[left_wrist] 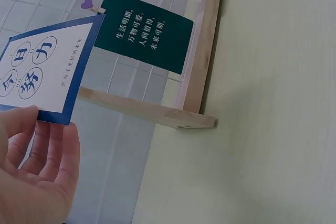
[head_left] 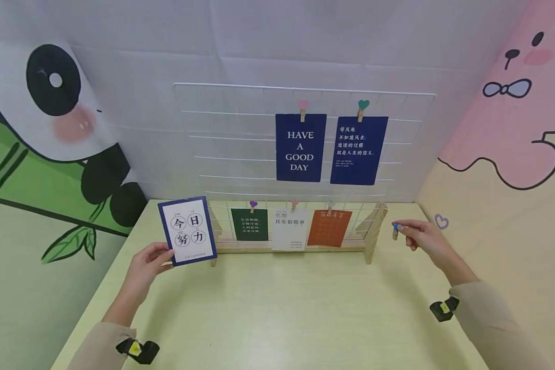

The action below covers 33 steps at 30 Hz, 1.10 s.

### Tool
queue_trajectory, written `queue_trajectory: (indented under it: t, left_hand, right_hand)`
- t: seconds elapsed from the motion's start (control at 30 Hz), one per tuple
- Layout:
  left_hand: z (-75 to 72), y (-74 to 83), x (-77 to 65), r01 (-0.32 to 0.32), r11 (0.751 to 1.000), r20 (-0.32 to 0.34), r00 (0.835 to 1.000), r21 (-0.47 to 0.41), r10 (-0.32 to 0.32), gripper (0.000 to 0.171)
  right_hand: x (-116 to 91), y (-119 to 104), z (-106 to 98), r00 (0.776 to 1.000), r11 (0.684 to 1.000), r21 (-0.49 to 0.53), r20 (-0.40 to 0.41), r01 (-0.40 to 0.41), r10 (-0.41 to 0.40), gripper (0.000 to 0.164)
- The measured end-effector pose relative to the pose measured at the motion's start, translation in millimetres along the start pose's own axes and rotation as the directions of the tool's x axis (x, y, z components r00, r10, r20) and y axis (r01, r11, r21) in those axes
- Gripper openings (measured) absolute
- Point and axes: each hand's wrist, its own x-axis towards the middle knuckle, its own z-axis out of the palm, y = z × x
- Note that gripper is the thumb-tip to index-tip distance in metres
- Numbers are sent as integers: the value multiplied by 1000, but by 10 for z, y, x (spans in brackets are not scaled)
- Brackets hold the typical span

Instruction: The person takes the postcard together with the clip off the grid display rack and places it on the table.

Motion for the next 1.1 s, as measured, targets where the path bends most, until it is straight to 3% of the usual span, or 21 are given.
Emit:
queue_trajectory:
  t: [0.07,0.17,0.2,0.23,0.4,0.47,0.57,0.63,1.1]
  left_hand:
    - [34,85,-64,16,999,-12,1000,31,-16,30]
    - [169,402,-235,69,991,-33,997,113,-66,37]
    - [170,403,-259,50,995,-29,998,92,-47,35]
    - [205,486,-300,87,987,-38,996,131,-83,38]
    - [-185,-404,6,44,998,-7,999,47,-44,34]
    - [-315,-714,109,62,995,-30,998,75,-60,39]
    - [-341,-726,60,91,993,-45,995,78,-88,41]
    - [-383,-835,80,112,987,-74,992,111,-105,47]
    - [-483,-841,-111,175,972,-110,981,157,-158,51]
  right_hand:
    - [-9,38,-18,1000,1000,-6,-5,-12,12,41]
    - [-22,90,-39,1000,999,-23,-13,-26,26,42]
    - [-25,108,-44,999,999,-28,-15,-30,30,42]
    - [-28,126,-48,999,999,-31,-18,-32,31,41]
    - [-43,208,-69,998,998,-31,-30,-52,51,41]
    - [-50,257,-85,997,997,-25,-32,-67,67,42]
    - [-60,350,-109,995,995,-17,-38,-95,94,43]
    - [-67,412,-123,994,994,-17,-42,-104,103,43]
    - [-131,699,-148,980,982,-29,-63,-189,187,43]
